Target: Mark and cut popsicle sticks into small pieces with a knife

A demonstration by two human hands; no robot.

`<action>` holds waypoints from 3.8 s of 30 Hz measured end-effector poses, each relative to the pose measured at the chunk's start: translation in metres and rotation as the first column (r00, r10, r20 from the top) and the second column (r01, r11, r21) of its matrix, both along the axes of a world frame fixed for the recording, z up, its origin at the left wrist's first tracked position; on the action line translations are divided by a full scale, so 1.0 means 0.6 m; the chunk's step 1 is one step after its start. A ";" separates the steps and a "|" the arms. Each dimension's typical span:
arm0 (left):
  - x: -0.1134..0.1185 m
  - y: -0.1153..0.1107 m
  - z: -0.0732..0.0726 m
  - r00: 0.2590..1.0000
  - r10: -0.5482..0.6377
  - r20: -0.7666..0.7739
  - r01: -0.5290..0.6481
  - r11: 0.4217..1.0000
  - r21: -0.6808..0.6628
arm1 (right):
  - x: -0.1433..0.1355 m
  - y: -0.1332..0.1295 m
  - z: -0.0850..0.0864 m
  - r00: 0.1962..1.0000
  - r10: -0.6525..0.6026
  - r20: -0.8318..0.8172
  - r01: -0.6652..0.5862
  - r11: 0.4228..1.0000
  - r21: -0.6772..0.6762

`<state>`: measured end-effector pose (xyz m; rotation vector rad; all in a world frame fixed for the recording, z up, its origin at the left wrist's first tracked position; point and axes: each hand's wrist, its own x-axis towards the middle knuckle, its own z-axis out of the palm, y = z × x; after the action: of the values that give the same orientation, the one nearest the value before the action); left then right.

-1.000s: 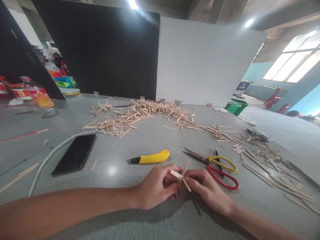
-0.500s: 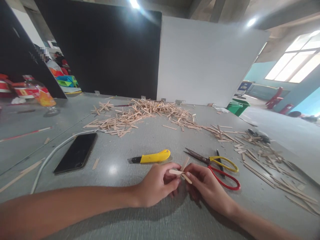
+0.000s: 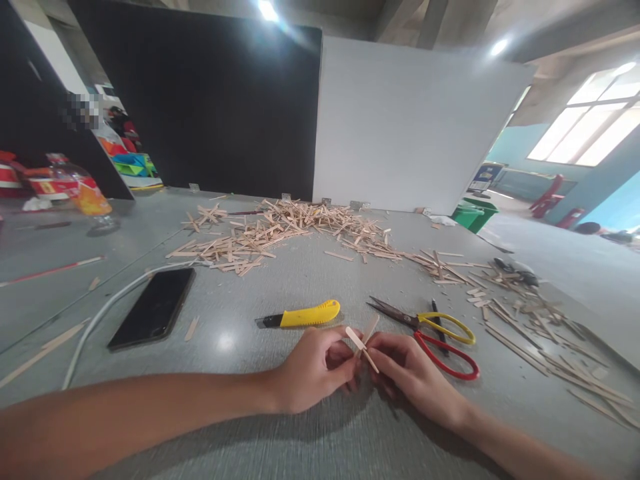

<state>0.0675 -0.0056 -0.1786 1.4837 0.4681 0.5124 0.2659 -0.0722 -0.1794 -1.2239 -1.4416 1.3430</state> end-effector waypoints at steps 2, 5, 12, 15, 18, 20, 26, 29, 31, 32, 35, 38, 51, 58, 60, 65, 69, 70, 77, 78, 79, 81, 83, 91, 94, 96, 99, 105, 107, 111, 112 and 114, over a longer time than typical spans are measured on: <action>0.001 0.003 0.000 1.000 -0.031 -0.005 0.031 1.000 -0.003 | 0.001 0.000 0.001 1.000 -0.006 -0.015 0.006 1.000 -0.005; 0.001 0.007 -0.004 0.999 -0.052 0.004 0.052 0.998 -0.027 | 0.002 0.002 0.001 1.000 -0.018 -0.014 0.018 1.000 -0.017; 0.000 0.010 -0.014 0.998 -0.057 0.007 0.058 0.998 -0.040 | 0.000 0.004 -0.003 0.996 -0.075 0.047 0.074 0.997 0.018; -0.001 0.009 -0.012 0.998 -0.064 0.011 0.065 0.997 -0.046 | 0.000 0.004 -0.004 0.995 -0.077 0.064 0.076 0.997 0.019; -0.002 0.010 -0.013 0.997 -0.071 -0.005 0.071 0.996 -0.045 | 0.000 0.003 -0.004 0.995 -0.078 0.057 0.077 0.997 0.019; -0.002 0.011 -0.015 0.998 -0.066 -0.011 0.065 0.996 -0.054 | 0.000 0.002 -0.004 0.995 -0.082 0.050 0.081 0.997 0.012; 0.000 0.012 -0.025 0.999 -0.051 -0.008 0.050 0.995 -0.090 | -0.002 0.003 -0.006 0.991 -0.114 0.076 0.111 0.993 0.045; 0.000 0.011 -0.030 0.999 -0.049 -0.008 0.049 0.995 -0.091 | -0.004 0.002 -0.008 0.989 -0.125 0.081 0.120 0.991 0.057; 0.000 0.012 -0.031 0.999 -0.052 -0.013 0.051 0.995 -0.082 | -0.006 0.001 -0.010 0.986 -0.140 0.093 0.134 0.988 0.072; 0.000 0.012 -0.030 0.998 -0.057 -0.020 0.055 0.996 -0.074 | -0.006 0.000 -0.011 0.983 -0.148 0.108 0.139 0.986 0.087; -0.001 0.013 -0.022 0.995 -0.086 -0.045 0.083 0.995 -0.063 | -0.007 -0.003 -0.011 0.974 -0.161 0.158 0.140 0.981 0.136; -0.002 0.013 -0.013 0.991 -0.117 -0.062 0.112 0.990 -0.084 | -0.008 -0.006 -0.010 0.969 -0.156 0.192 0.127 0.979 0.156; 0.000 0.015 -0.007 0.989 -0.135 -0.061 0.125 0.982 -0.142 | -0.011 -0.005 -0.005 0.966 -0.116 0.232 0.082 0.985 0.151; 0.002 0.018 -0.014 0.989 -0.142 -0.040 0.133 0.977 -0.165 | -0.009 0.002 -0.007 0.966 -0.121 0.230 0.090 0.986 0.142; 0.003 0.019 -0.015 0.990 -0.135 -0.033 0.128 0.977 -0.173 | -0.008 0.004 -0.006 0.970 -0.105 0.221 0.074 0.987 0.141; 0.005 0.021 -0.018 0.996 -0.086 -0.018 0.082 0.985 -0.155 | -0.004 0.008 -0.002 0.978 -0.085 0.189 0.060 0.989 0.133; 0.005 0.022 -0.020 0.996 -0.093 -0.007 0.091 0.985 -0.147 | -0.004 0.009 0.000 0.983 -0.059 0.173 0.035 0.990 0.138; 0.006 0.022 -0.021 0.995 -0.095 -0.005 0.094 0.985 -0.145 | -0.003 0.009 0.000 0.984 -0.051 0.173 0.027 0.990 0.140; 0.004 0.021 -0.017 0.994 -0.111 -0.015 0.107 0.983 -0.147 | -0.004 0.010 -0.001 0.985 -0.028 0.170 0.004 0.991 0.135; 0.004 0.020 -0.017 0.994 -0.105 -0.015 0.101 0.984 -0.147 | -0.004 0.010 0.000 0.985 -0.036 0.171 0.013 0.991 0.131; 0.004 0.020 -0.017 0.995 -0.099 -0.017 0.095 0.985 -0.147 | -0.004 0.009 0.000 0.984 -0.042 0.172 0.021 0.992 0.122; 0.005 0.018 -0.017 0.996 -0.088 -0.023 0.084 0.986 -0.145 | -0.005 0.008 -0.001 0.986 -0.040 0.165 0.025 0.995 0.095; 0.005 0.017 -0.017 0.996 -0.079 -0.028 0.075 0.987 -0.144 | -0.005 0.006 -0.001 0.988 -0.032 0.148 0.022 0.998 0.065; 0.005 0.018 -0.009 0.997 -0.034 -0.066 0.030 0.998 -0.047 | -0.004 0.004 -0.004 0.988 -0.116 0.106 0.112 0.993 0.039; 0.005 0.018 -0.006 0.997 -0.010 -0.076 0.008 1.000 -0.024 | -0.006 0.003 -0.004 0.987 -0.119 0.110 0.116 0.993 0.034; 0.004 0.017 -0.005 0.997 0.008 -0.081 -0.010 1.000 -0.028 | -0.006 0.003 -0.006 0.987 -0.130 0.095 0.128 0.991 0.026; 0.001 0.016 -0.005 0.996 0.028 -0.081 -0.032 0.998 -0.047 | -0.004 0.001 -0.010 0.987 -0.118 0.109 0.115 0.993 0.035; -0.004 0.019 -0.007 0.996 -0.045 -0.083 0.038 0.996 -0.081 | 0.002 0.001 -0.004 0.987 -0.044 0.154 0.019 0.987 0.158; -0.004 0.019 -0.006 0.996 -0.051 -0.069 0.045 0.995 -0.087 | 0.002 0.002 0.000 0.990 -0.030 0.139 0.008 0.988 0.157; -0.003 0.020 -0.008 0.994 -0.084 -0.069 0.078 0.993 -0.094 | 0.000 0.003 0.003 0.992 -0.018 0.121 0.003 0.993 0.115; -0.002 0.020 -0.009 0.994 -0.087 -0.070 0.080 0.992 -0.095 | 0.000 0.003 0.002 0.992 -0.018 0.122 0.005 0.995 0.101; -0.002 0.020 -0.010 0.994 -0.081 -0.072 0.074 0.992 -0.097 | 0.000 0.002 0.001 0.991 -0.020 0.133 0.008 0.996 0.084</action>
<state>0.0665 0.0064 -0.1844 1.4280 0.4854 0.3685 0.2662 -0.0710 -0.1790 -1.2875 -1.5639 1.1979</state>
